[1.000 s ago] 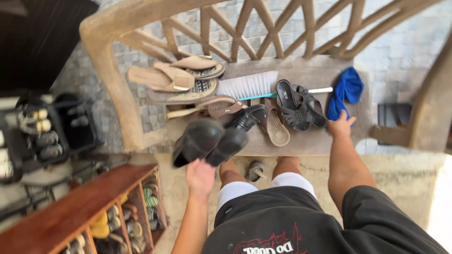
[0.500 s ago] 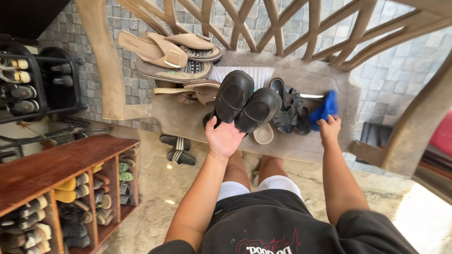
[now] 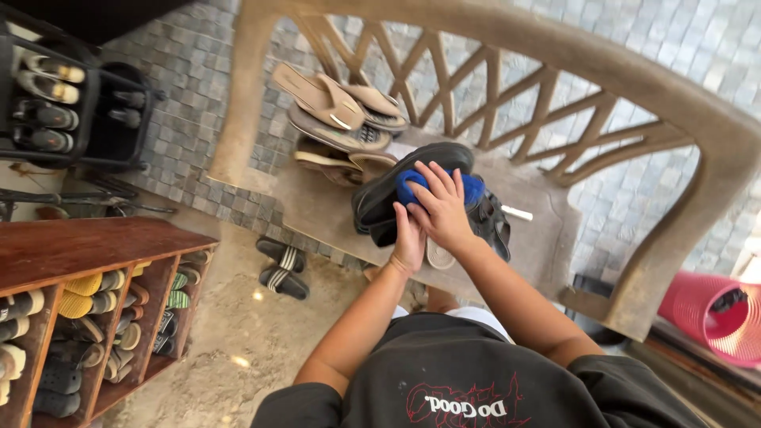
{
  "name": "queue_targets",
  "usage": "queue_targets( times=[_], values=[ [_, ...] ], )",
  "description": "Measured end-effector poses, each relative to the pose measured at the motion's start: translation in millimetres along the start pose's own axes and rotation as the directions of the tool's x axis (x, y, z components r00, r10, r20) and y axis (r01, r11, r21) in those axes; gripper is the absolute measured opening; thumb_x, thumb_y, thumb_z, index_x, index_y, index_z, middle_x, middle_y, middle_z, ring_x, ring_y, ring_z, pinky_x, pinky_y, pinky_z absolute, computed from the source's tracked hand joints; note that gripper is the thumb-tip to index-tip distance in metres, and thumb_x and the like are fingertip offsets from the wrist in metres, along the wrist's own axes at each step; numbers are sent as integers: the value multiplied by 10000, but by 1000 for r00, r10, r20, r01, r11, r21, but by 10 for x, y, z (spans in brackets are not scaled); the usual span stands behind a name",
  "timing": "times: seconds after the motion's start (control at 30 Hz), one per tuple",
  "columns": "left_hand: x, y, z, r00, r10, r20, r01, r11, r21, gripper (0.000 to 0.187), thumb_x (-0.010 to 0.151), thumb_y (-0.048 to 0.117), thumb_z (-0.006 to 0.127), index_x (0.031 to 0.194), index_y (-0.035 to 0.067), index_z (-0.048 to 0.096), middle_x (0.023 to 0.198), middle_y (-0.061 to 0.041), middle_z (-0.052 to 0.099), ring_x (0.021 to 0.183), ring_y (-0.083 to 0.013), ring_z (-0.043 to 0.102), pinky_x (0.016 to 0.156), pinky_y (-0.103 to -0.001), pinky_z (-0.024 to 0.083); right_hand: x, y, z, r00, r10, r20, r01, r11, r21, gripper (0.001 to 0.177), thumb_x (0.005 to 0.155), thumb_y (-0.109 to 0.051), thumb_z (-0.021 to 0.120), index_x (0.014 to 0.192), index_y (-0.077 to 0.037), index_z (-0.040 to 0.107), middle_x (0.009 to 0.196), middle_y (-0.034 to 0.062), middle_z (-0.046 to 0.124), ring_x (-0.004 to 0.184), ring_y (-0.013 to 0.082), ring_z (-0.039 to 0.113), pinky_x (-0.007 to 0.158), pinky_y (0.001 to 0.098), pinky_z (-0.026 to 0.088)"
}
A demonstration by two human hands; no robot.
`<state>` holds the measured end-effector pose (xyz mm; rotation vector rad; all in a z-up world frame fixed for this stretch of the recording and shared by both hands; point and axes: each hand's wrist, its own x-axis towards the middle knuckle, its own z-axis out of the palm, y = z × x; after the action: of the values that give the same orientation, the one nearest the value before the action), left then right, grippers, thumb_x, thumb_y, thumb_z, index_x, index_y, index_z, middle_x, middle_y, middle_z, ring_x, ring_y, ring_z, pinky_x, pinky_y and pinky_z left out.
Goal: Organizing and cleaning shoes on racks.
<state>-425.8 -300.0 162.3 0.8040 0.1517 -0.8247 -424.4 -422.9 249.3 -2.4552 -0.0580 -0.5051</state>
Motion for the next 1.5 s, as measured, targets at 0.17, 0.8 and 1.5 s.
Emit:
queue_targets(
  times=[0.17, 0.8, 1.5],
  values=[
    [3, -140, -237, 992, 98, -76, -91, 992, 92, 847, 1016, 677, 362, 1561, 29, 384, 1616, -79, 398, 1473, -188, 362, 1218, -328, 253, 88, 614, 414, 970, 171, -174, -181, 982, -45, 255, 913, -96, 735, 1144, -25, 653, 1537, 197, 550, 1445, 424, 493, 1204, 649, 267],
    [-260, 657, -192, 862, 485, 146, -261, 178, 949, 231, 899, 198, 730, 1014, 0, 695, 935, -243, 664, 884, -437, 641, 778, -493, 525, 414, 252, 211, 969, 248, -5, -244, 958, 149, 347, 904, -120, 737, 1229, -12, 682, 1338, 218, 574, 1112, 386, 637, 982, 450, 519],
    [-137, 1049, -656, 901, 384, -200, -109, 649, 753, 267, 953, 233, 684, 1105, 14, 687, 1075, -199, 732, 990, -357, 713, 874, -416, 542, 412, 180, 321, 974, 225, 24, -226, 970, 92, 410, 905, -124, 724, 1298, -24, 661, 1378, 238, 529, 1199, 442, 576, 1008, 478, 495]
  ],
)
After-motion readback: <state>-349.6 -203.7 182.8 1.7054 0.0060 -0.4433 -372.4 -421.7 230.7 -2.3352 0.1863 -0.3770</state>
